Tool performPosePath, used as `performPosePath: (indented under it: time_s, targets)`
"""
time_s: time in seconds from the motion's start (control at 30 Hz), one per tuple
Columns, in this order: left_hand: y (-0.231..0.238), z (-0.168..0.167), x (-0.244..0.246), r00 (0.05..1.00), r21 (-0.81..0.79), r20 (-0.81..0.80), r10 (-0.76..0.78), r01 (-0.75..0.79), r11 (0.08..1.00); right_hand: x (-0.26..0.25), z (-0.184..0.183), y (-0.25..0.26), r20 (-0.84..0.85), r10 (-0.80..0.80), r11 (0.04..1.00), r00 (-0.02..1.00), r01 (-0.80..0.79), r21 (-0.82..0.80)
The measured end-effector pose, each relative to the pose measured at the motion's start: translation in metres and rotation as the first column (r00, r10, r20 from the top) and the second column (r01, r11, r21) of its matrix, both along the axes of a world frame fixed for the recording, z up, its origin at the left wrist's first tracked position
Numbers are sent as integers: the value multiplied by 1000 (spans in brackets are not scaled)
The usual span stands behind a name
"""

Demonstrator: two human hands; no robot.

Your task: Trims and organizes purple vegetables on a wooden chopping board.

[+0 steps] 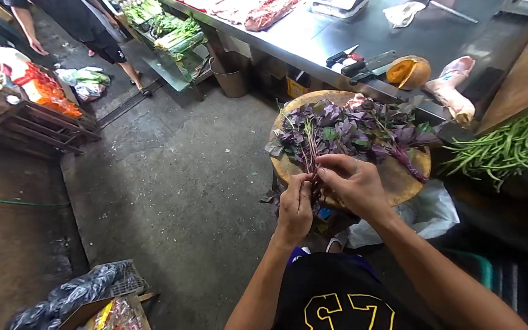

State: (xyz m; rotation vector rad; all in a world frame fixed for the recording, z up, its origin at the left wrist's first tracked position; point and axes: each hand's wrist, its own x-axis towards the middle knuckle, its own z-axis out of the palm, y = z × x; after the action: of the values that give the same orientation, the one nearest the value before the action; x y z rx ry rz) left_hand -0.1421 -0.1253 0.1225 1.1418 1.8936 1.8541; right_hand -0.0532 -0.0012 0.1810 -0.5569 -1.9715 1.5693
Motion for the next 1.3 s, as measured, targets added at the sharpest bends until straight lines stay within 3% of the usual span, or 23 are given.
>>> performPosePath:
  time_s: [0.1,0.17,0.3,0.43,0.53,0.63,0.77,0.87,1.07,1.17,1.3]
  targets:
    - [-2,3,-2,974,-19,179,-137,143,990,-5,-2,3,-4,69,997,998,-69,-37]
    - [-2,4,-3,944,-20,247,-219,231,973,-7,-5,6,17,117,993,993,-117,26]
    - [4,0,1,897,54,405,-180,173,983,-7,-15,3,-14,122,974,992,-117,191]
    - [6,-5,5,828,111,535,-169,130,985,0,-13,-4,-140,15,998,990,-6,63]
    - [3,-6,0,855,38,511,-89,81,996,28,6,10,-116,89,993,989,-79,83]
    - [-1,-9,-9,876,-4,478,-65,77,997,67,43,37,107,174,916,979,-201,347]
    - [0,1,-22,933,-38,344,-106,126,991,90,80,61,308,77,849,948,-224,479]
    - [8,9,-34,953,-15,263,-151,160,987,86,94,77,306,-5,849,952,-157,504]
    - [39,24,-11,961,-149,79,-264,273,950,41,35,68,249,297,909,922,-353,223]
    - [43,19,0,939,-135,109,-327,340,931,39,13,69,225,392,901,892,-422,102]
    - [39,15,4,917,-130,174,-359,382,915,41,0,70,158,436,888,886,-452,87]
